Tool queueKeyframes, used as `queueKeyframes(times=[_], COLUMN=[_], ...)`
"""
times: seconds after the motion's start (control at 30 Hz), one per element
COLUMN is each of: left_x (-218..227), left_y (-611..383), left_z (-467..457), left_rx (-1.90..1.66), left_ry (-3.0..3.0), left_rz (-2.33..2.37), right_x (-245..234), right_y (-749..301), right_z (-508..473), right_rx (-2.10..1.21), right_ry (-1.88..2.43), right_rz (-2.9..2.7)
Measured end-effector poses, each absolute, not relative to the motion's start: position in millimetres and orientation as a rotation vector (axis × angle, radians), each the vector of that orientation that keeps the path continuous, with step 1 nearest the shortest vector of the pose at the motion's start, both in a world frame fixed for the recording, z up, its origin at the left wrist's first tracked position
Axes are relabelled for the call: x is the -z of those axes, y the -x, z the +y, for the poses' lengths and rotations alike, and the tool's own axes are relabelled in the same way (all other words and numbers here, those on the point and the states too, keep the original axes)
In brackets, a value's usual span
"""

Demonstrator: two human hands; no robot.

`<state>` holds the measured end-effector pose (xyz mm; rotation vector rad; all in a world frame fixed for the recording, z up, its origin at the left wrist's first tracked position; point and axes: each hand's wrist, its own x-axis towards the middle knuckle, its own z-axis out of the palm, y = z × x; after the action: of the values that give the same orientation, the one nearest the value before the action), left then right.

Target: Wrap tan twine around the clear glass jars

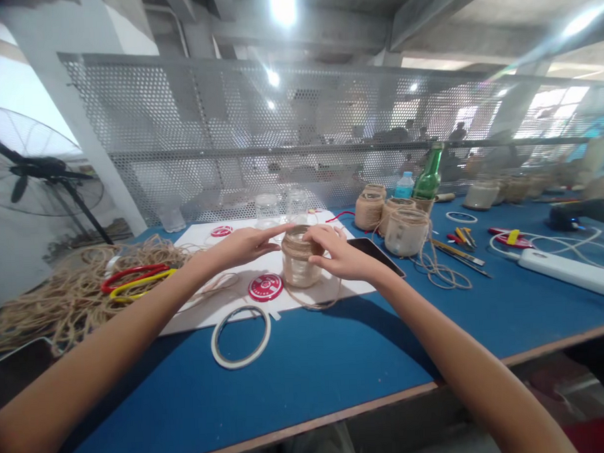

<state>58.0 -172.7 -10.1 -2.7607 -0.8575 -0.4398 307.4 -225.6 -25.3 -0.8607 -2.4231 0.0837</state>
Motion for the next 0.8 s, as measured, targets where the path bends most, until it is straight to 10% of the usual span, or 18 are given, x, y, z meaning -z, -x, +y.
queueKeyframes(times=[0.8], left_x=[11.7], left_y=[-96.8], left_z=[-214.6], left_rx=[0.581], left_ry=[2.859], left_rz=[-1.045], right_x=[24.1], right_y=[-299.6], right_z=[-228.6], right_rx=[0.119], right_ry=[1.010], right_rz=[-2.375])
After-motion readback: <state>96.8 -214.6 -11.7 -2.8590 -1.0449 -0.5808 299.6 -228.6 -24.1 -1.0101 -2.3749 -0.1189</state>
